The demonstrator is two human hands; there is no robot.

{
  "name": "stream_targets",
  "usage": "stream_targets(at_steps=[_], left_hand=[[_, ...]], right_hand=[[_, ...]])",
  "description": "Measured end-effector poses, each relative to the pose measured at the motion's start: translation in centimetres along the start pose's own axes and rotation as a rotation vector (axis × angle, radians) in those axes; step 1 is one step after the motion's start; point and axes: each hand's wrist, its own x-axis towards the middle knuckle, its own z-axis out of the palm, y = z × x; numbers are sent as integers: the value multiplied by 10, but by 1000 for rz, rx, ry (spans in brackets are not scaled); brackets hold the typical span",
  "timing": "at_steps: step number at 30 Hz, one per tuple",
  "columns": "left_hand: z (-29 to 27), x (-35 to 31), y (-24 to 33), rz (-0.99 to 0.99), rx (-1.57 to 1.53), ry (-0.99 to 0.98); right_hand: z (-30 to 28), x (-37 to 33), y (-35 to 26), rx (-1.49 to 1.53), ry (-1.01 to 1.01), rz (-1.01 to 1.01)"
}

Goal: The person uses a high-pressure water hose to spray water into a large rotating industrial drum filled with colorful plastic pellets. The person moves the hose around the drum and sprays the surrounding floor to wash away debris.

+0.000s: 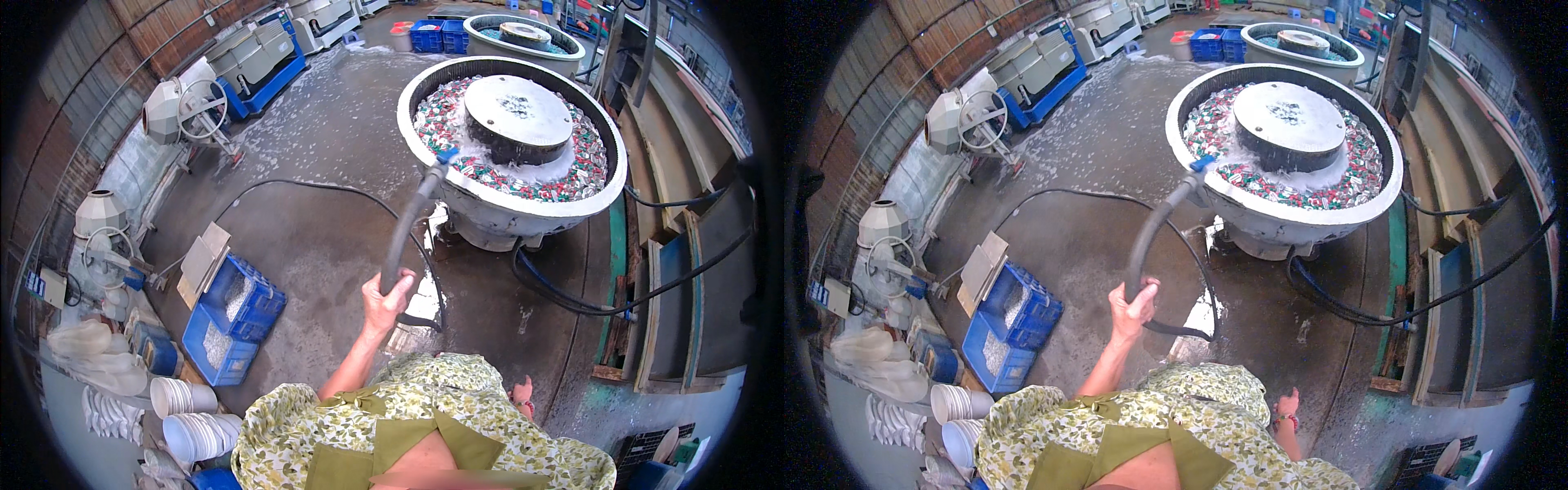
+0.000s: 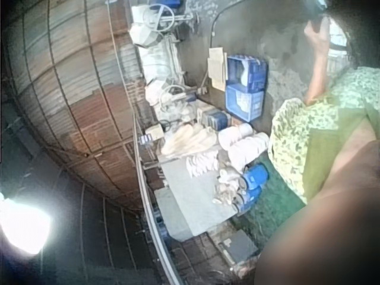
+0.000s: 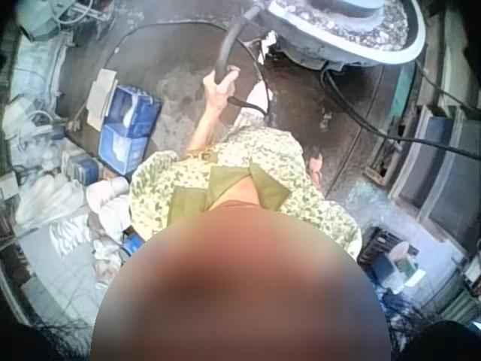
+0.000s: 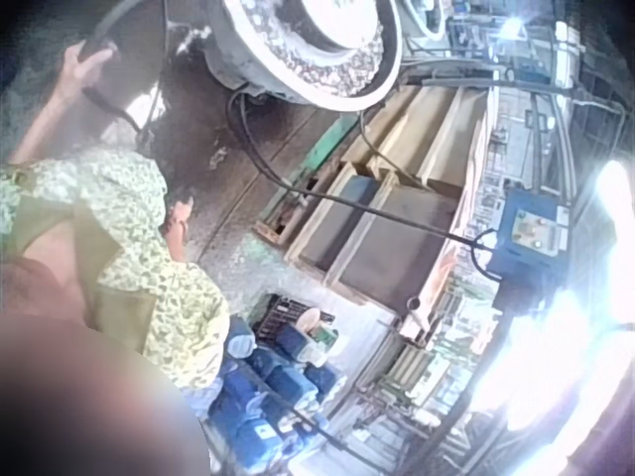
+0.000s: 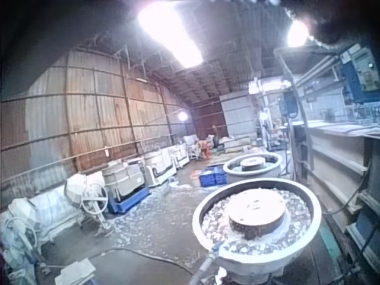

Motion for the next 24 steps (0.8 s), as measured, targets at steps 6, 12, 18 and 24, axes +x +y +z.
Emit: stream_targets(at_steps=[6, 12, 18, 24], left_hand=[[2, 12, 5, 59, -48, 48], [7, -8, -7, -29, -67, -3], [21, -15, -16, -54, 27, -87], [27, -8, -11, -54, 7, -105]], right_hand=[[-7, -3, 15, 10, 15, 33], [-12, -26, 11, -79, 17, 74], [-9, -26, 7, -59, 39, 72], [-6, -25, -3, 126, 202, -367]])
